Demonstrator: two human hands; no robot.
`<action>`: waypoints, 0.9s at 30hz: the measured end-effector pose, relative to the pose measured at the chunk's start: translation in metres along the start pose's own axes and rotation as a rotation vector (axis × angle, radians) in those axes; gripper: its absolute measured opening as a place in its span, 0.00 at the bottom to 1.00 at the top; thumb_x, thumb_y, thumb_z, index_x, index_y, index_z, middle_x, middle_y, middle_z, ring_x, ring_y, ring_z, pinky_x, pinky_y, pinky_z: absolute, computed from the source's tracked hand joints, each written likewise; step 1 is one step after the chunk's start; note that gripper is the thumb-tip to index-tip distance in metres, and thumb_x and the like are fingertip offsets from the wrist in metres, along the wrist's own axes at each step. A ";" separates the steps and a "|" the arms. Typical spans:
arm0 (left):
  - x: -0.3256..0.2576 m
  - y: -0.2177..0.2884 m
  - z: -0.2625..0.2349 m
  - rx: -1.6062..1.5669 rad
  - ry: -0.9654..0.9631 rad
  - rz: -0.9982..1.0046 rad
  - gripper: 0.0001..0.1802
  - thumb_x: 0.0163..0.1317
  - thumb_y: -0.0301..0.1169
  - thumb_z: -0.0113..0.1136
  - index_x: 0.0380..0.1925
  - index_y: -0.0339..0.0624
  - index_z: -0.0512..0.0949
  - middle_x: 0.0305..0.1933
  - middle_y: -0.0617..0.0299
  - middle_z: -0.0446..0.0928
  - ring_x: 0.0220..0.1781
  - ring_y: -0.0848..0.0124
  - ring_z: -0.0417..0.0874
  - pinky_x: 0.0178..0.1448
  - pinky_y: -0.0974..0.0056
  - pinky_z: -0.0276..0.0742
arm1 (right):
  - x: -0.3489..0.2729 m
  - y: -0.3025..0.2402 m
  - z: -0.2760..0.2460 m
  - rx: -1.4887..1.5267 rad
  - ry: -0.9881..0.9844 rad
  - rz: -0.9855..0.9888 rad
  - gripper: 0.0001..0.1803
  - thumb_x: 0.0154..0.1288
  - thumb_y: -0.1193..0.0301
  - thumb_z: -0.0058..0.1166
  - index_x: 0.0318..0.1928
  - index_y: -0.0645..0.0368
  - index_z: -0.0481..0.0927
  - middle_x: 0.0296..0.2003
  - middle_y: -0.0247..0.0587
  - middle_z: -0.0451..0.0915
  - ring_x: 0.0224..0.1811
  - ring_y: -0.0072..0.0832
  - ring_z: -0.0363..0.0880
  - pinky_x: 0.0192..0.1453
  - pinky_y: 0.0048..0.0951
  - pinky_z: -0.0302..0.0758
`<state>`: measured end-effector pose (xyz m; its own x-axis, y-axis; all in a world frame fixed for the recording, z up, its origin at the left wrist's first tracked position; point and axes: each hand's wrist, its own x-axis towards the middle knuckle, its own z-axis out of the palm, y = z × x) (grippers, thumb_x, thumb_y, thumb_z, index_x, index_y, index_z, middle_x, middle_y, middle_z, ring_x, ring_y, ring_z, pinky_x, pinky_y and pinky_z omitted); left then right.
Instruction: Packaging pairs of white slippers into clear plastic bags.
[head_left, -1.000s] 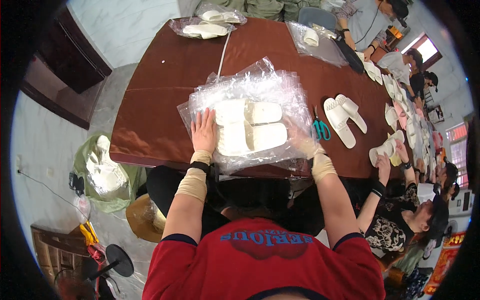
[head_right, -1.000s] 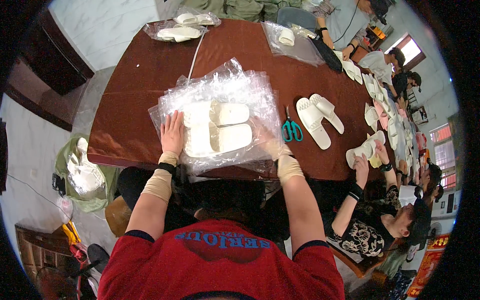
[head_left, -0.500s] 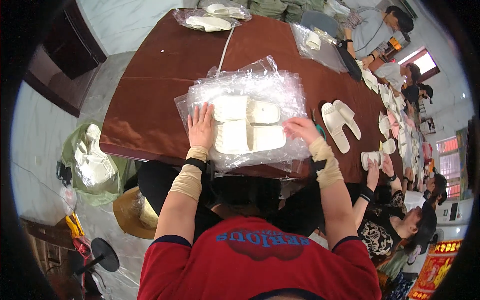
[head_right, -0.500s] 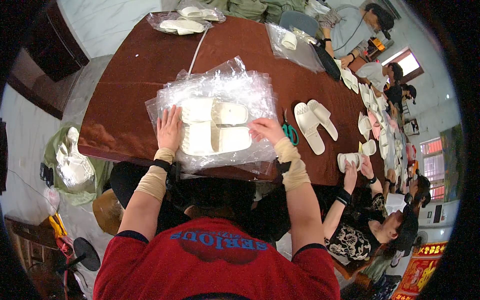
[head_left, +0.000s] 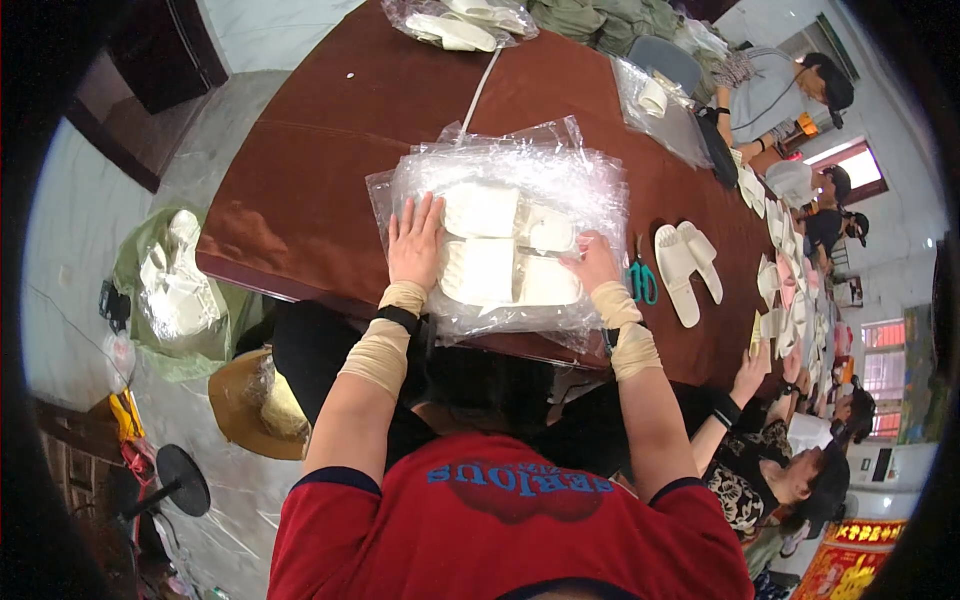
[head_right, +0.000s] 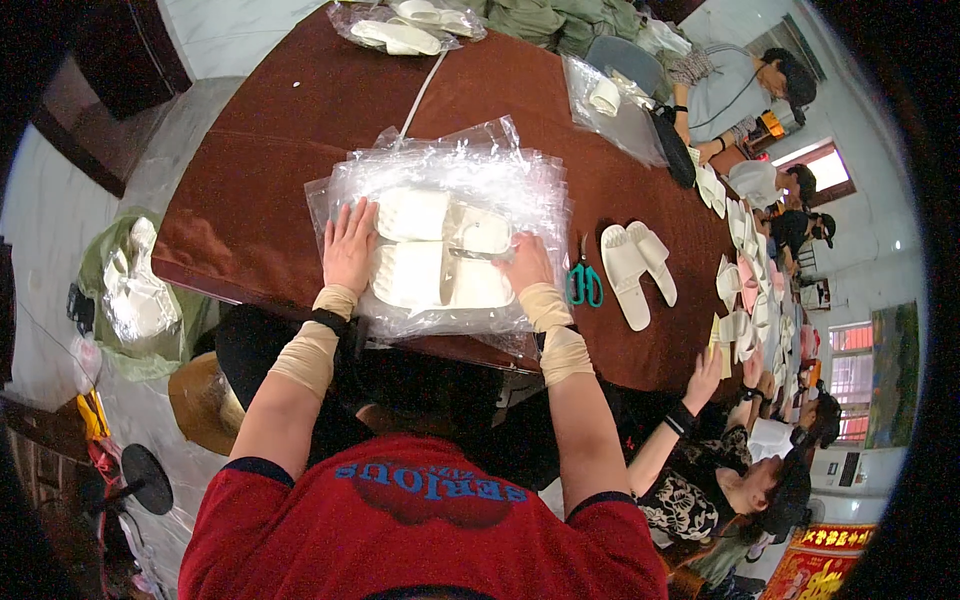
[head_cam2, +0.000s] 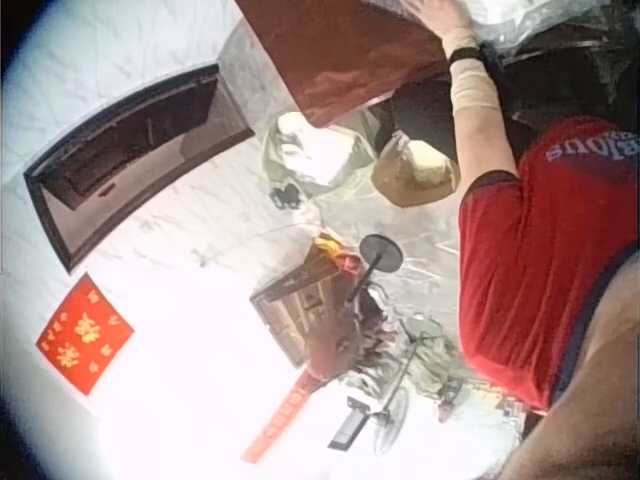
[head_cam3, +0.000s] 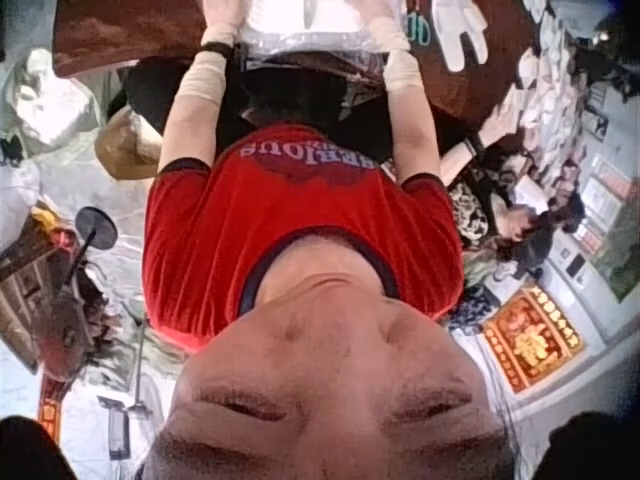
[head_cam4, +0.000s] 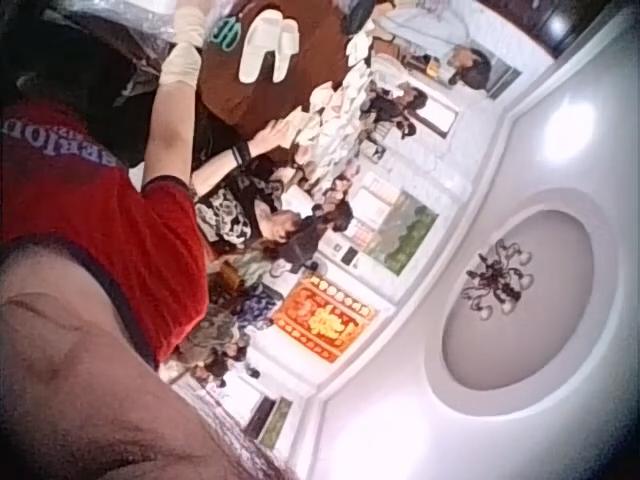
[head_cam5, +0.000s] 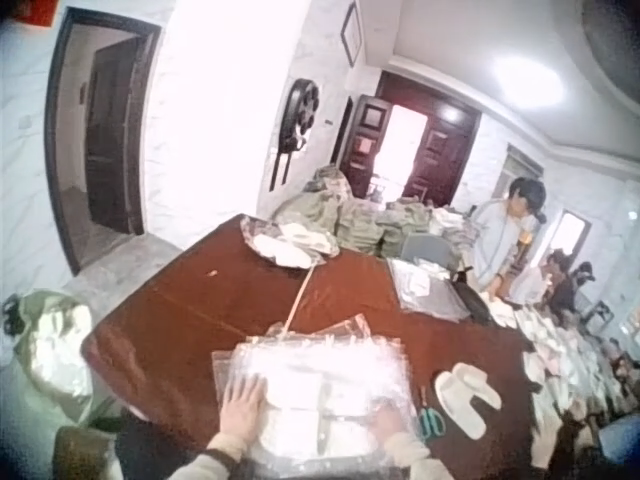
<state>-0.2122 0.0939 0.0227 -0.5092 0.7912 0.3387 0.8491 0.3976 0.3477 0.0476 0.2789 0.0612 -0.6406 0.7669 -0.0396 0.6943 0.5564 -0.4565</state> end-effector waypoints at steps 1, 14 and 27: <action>-0.001 0.000 0.001 0.001 -0.017 -0.006 0.26 0.71 0.37 0.44 0.69 0.58 0.59 0.74 0.66 0.56 0.76 0.59 0.53 0.76 0.48 0.48 | 0.002 0.001 0.000 0.075 -0.018 0.122 0.30 0.50 0.59 0.71 0.48 0.63 0.73 0.39 0.49 0.80 0.42 0.39 0.79 0.49 0.35 0.74; 0.000 0.004 0.005 0.006 0.001 0.017 0.25 0.71 0.39 0.43 0.68 0.55 0.59 0.74 0.65 0.57 0.75 0.59 0.54 0.76 0.48 0.48 | 0.023 0.045 0.028 0.897 0.033 0.368 0.29 0.54 0.64 0.68 0.51 0.69 0.73 0.41 0.49 0.80 0.37 0.29 0.80 0.41 0.26 0.77; 0.006 0.009 0.007 -0.033 0.024 0.025 0.26 0.69 0.37 0.45 0.67 0.56 0.62 0.73 0.65 0.58 0.75 0.57 0.56 0.75 0.46 0.49 | 0.000 0.060 0.029 0.573 0.110 0.143 0.22 0.55 0.65 0.65 0.46 0.65 0.76 0.39 0.49 0.82 0.38 0.34 0.82 0.45 0.32 0.75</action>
<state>-0.2065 0.1055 0.0214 -0.4916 0.7892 0.3682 0.8566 0.3622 0.3675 0.0791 0.3031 0.0080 -0.4951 0.8670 -0.0572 0.4636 0.2079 -0.8613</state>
